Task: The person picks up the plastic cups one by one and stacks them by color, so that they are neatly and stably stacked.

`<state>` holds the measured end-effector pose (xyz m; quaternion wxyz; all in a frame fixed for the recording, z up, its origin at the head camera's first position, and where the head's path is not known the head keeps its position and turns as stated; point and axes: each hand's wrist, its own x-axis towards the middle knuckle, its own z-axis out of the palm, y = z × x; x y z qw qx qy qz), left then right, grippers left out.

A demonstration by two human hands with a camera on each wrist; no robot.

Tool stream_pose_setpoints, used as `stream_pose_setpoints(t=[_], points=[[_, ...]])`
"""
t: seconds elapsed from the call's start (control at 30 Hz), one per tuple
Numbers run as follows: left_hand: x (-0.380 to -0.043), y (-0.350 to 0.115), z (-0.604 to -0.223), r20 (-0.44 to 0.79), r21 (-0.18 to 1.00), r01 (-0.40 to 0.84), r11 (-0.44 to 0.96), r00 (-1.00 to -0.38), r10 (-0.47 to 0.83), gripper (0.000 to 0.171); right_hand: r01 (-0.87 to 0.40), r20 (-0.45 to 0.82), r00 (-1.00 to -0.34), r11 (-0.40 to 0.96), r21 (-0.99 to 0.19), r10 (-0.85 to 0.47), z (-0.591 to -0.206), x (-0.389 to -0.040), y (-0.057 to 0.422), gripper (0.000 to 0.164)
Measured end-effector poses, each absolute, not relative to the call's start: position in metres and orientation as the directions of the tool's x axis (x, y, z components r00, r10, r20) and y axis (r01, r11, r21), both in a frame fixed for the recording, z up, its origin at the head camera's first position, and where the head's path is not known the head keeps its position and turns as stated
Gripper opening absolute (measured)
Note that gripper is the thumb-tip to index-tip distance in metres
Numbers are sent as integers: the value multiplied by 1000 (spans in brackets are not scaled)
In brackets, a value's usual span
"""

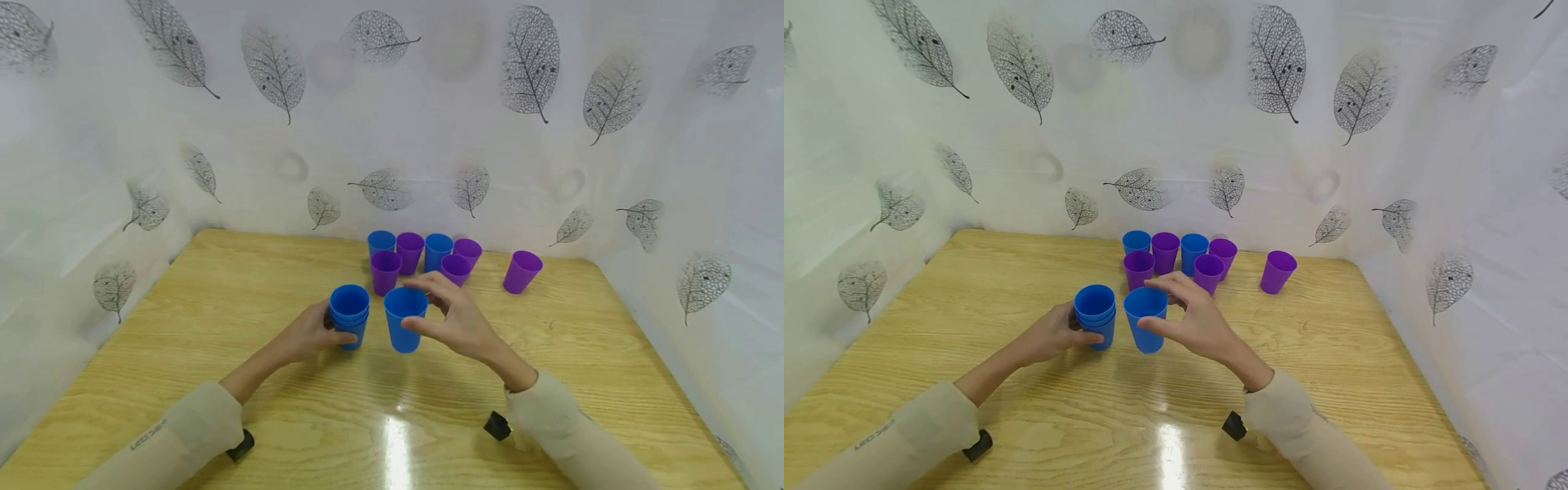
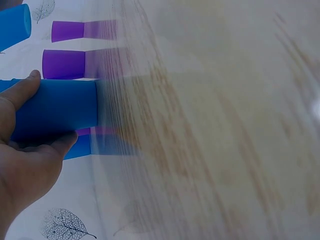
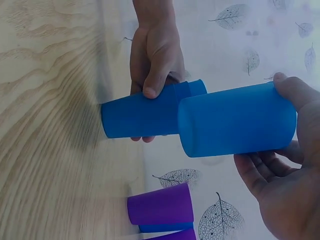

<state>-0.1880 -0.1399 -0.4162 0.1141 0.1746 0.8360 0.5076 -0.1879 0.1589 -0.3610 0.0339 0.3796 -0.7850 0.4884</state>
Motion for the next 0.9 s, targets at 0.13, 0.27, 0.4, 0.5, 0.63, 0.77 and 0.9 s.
stream_pose_setpoints(t=[0.13, 0.27, 0.4, 0.5, 0.63, 0.77, 0.9], points=[[-188, -140, -416, -10, 886, 181, 426, -912, 410, 67, -639, 438, -708, 238, -731, -554, -358, -190, 153, 59], [-188, -140, -416, -17, 888, 174, 426, -913, 408, 68, -650, 456, -710, 250, -718, -537, -354, -193, 146, 62], [-189, -140, -416, -20, 886, 173, 431, -913, 408, 67, -635, 457, -721, 233, -737, -521, -349, -198, 141, 69], [-189, -140, -415, -25, 885, 168, 434, -914, 405, 67, -622, 456, -727, 212, -753, -513, -347, -201, 138, 70], [-188, -140, -415, -32, 887, 160, 433, -914, 404, 67, -621, 474, -733, 197, -758, -489, -344, -204, 135, 67], [-188, -140, -416, -30, 890, 161, 426, -912, 409, 67, -627, 490, -738, 202, -753, -465, -339, -208, 132, 64], [-188, -141, -417, -21, 895, 169, 413, -908, 419, 67, -634, 500, -742, 226, -739, -447, -332, -212, 127, 60]])
